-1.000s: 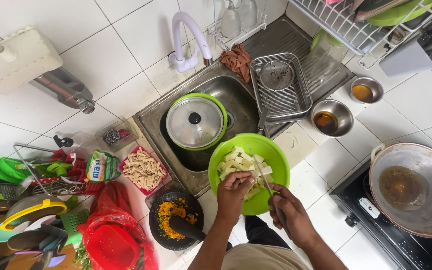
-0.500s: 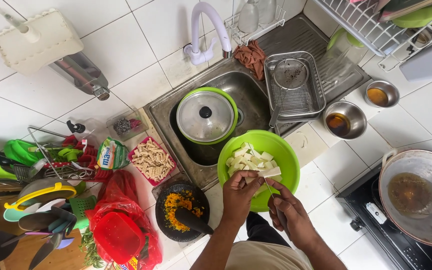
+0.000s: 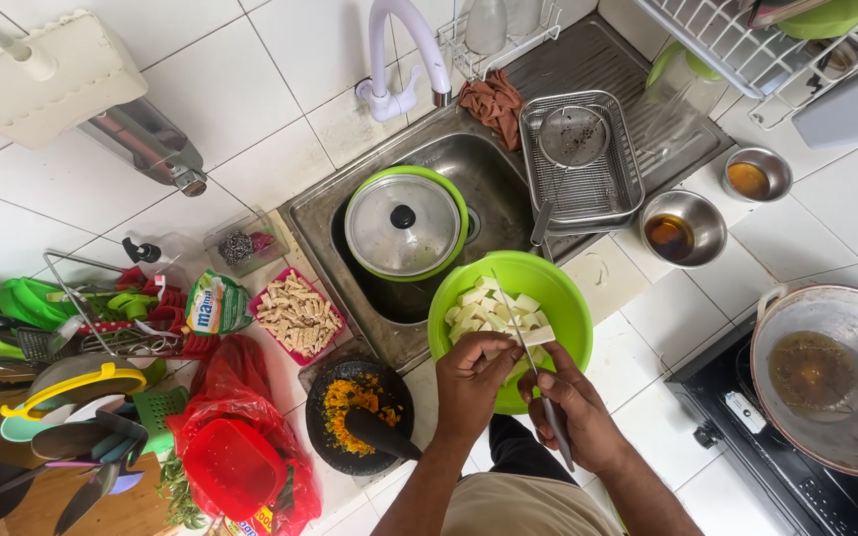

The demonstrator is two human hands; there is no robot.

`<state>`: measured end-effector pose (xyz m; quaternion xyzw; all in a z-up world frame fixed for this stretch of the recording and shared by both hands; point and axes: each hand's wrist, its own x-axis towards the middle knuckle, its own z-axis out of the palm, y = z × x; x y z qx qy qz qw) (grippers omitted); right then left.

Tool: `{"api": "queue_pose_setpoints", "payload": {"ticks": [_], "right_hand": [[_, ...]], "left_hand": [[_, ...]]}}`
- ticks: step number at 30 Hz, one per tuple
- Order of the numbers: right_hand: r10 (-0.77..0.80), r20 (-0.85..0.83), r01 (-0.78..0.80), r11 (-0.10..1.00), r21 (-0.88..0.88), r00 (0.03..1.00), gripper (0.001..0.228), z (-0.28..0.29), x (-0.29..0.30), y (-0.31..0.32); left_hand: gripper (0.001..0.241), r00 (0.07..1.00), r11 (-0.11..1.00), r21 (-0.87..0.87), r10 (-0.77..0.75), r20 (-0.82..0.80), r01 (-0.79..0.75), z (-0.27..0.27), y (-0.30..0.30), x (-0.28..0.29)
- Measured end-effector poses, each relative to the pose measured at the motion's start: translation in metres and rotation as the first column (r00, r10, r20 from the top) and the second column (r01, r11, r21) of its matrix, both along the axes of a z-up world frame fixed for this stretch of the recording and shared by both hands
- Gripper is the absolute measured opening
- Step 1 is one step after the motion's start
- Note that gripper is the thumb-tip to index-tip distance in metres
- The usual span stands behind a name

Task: Washing and cutting chopped cassava pieces in a bowl at a kitchen sink.

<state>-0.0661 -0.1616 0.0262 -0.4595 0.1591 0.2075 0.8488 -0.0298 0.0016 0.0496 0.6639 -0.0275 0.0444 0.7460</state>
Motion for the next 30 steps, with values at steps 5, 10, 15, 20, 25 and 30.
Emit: {"api": "queue_pose_setpoints", "payload": {"ticks": [5, 10, 15, 20, 25, 30], "right_hand": [[0.019, 0.145, -0.022, 1.000, 0.019, 0.989, 0.069, 0.015, 0.004, 0.008], [0.072, -0.037, -0.055, 0.938, 0.342, 0.997, 0.062, 0.014, 0.007, 0.007], [0.116, -0.078, -0.078, 0.919, 0.387, 0.990, 0.022, 0.000, 0.011, -0.003], [0.056, -0.138, -0.027, 0.979, 0.200, 0.989, 0.027, 0.013, 0.013, 0.008], [-0.007, -0.156, 0.028, 0.991, 0.133, 0.988, 0.031, 0.019, 0.020, 0.015], [-0.061, -0.122, 0.070, 0.995, 0.073, 0.991, 0.029, 0.019, 0.021, 0.029]], "left_hand": [[0.010, 0.999, 0.998, 0.066, 0.013, 0.052, -0.016, 0.003, -0.002, -0.001], [0.007, 0.988, 0.996, 0.091, -0.031, 0.149, 0.018, 0.007, -0.001, 0.000], [0.007, 0.995, 0.999, 0.037, -0.033, 0.095, 0.029, 0.003, 0.001, 0.000], [0.006, 0.991, 0.998, 0.070, -0.003, 0.131, -0.007, 0.002, 0.000, 0.001], [0.003, 0.969, 0.981, 0.189, 0.000, 0.245, -0.047, 0.004, 0.002, 0.004], [0.003, 0.950, 0.964, 0.256, -0.012, 0.312, -0.072, 0.000, 0.004, 0.006]]}}
